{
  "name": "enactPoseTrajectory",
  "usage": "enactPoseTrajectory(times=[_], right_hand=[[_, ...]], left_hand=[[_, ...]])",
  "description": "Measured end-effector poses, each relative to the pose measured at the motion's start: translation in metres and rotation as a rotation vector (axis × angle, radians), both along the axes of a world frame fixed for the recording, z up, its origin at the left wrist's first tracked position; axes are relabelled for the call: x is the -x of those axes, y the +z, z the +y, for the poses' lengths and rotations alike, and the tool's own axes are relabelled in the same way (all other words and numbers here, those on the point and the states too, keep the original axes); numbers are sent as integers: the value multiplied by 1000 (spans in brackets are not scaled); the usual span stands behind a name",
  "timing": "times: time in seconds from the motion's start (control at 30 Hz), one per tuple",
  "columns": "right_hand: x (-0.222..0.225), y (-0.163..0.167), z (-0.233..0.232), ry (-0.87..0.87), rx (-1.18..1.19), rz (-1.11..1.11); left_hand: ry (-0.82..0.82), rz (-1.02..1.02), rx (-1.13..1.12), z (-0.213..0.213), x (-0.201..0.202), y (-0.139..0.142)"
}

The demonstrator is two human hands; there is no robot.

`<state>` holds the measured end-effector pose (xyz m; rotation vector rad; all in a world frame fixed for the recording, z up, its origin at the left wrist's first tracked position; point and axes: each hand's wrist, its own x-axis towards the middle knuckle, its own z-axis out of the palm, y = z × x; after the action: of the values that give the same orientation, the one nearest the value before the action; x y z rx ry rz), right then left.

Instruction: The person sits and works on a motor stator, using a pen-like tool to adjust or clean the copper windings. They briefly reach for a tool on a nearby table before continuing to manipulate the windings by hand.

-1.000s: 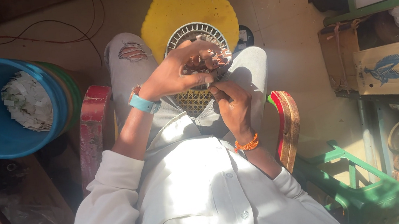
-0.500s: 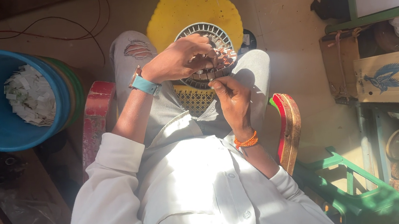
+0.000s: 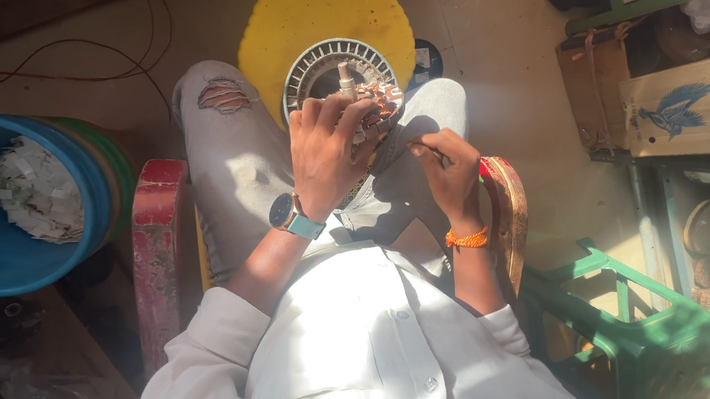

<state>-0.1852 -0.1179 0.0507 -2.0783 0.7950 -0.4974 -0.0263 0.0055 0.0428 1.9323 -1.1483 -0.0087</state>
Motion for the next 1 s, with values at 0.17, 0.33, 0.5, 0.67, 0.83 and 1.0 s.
enactPoseTrajectory(times=[0.17, 0.33, 0.5, 0.67, 0.83, 1.0], right_hand=[[-14, 22, -26, 172, 261, -98], [-40, 29, -38, 362, 293, -158], [-64, 33, -48, 465, 340, -121], [-92, 29, -67, 605, 466, -114], [-115, 29, -76, 773, 412, -135], [-119, 34, -60, 641, 322, -173]], left_hand=[[14, -113, 49, 2, 3, -22], [14, -91, 89, 3, 5, -31], [-19, -97, 99, 5, 1, -23], [-80, 228, 28, 6, -6, -10], [-316, 1309, 223, 4, -40, -9], [-374, 1384, 287, -17, -55, 8]])
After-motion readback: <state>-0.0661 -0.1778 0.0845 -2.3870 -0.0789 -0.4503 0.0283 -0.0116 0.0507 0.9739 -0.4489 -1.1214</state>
